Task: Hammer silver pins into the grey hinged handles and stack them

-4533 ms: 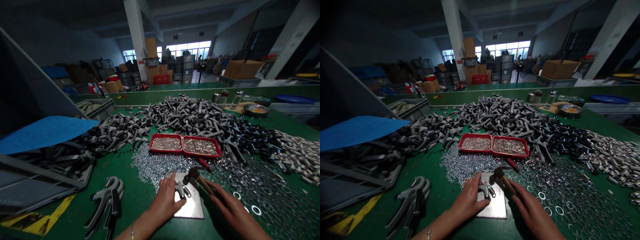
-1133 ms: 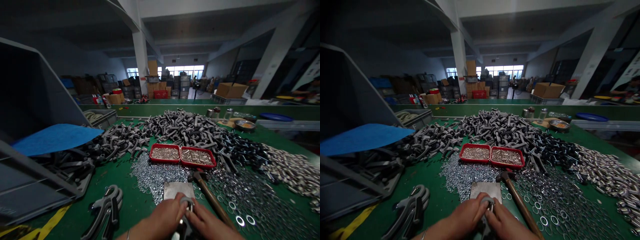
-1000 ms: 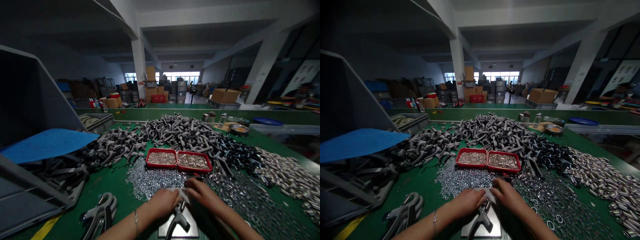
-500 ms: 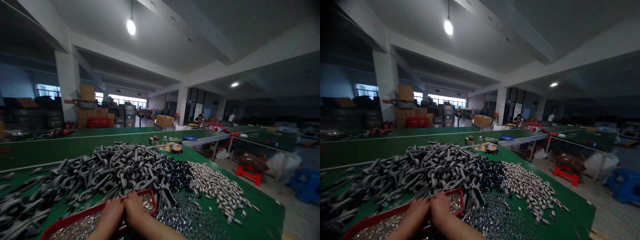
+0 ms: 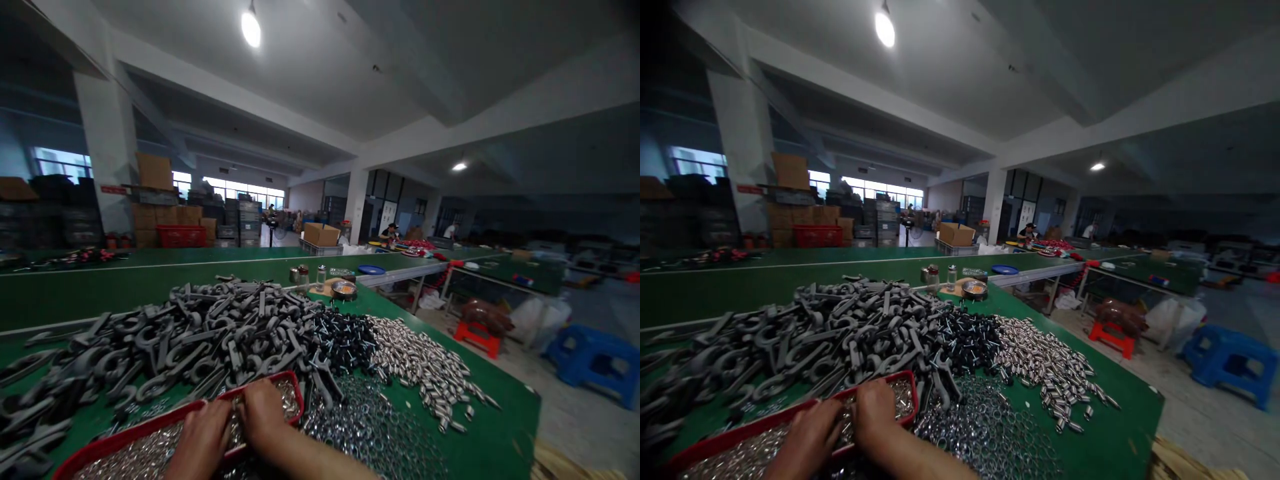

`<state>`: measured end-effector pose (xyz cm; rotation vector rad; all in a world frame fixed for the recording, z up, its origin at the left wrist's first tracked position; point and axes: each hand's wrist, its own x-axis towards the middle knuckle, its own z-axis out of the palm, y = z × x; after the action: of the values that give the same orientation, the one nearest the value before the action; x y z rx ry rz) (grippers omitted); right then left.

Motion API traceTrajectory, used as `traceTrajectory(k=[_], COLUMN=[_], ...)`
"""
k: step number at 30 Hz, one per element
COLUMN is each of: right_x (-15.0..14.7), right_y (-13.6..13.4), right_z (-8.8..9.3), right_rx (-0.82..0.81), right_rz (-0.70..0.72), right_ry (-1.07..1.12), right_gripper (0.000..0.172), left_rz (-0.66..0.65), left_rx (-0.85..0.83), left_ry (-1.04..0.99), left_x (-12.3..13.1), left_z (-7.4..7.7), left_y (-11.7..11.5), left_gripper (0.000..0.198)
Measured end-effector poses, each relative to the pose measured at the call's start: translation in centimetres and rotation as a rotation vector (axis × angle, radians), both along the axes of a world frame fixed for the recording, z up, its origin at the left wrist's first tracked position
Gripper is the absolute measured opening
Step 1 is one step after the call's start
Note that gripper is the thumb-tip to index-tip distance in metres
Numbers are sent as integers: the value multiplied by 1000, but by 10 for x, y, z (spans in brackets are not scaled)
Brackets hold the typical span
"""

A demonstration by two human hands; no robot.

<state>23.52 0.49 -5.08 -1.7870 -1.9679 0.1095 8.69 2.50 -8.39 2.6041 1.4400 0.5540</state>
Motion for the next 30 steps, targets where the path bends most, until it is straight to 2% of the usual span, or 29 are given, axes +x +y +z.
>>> traceTrajectory(k=[2,4,5,7,9,11,14,16,19,25,27,30], right_x=[2,4,6,12,19,24,24,21,17,20,16,2], right_y=[-11,-28,-39,-62,-89,-121,-161,-173,-171,-166,-167,-166], right_z=[17,30,33,32,23,11,-5,-12,-17,-11,-8,-4], right_rx=[4,-6,-22,-81,-174,-260,-330,-340,-341,-348,-331,-295], right_rz=[-14,26,55,141,243,346,444,465,469,495,501,555], right_ry=[110,236,299,410,476,488,413,337,233,57,-13,-120], right_gripper=[7,9,11,17,22,24,23,21,21,20,18,18], left_rz=[23,26,12,85,178,254,297,260,198,288,313,316], left_rx=[-16,-58,-106,-139,-180,-247,-346,-372,-370,-331,-333,-439], left_ry=[-180,-370,-449,-464,-455,-413,-329,-278,-194,-151,-217,-503], left_x=[0,-4,-8,-22,-44,-69,-100,-111,-114,-117,-117,-106], left_z=[17,37,46,54,51,42,26,20,19,31,36,44], left_y=[-21,-54,-71,-105,-137,-167,-199,-208,-211,-214,-217,-223], left_gripper=[21,15,12,9,8,7,7,11,20,28,25,14])
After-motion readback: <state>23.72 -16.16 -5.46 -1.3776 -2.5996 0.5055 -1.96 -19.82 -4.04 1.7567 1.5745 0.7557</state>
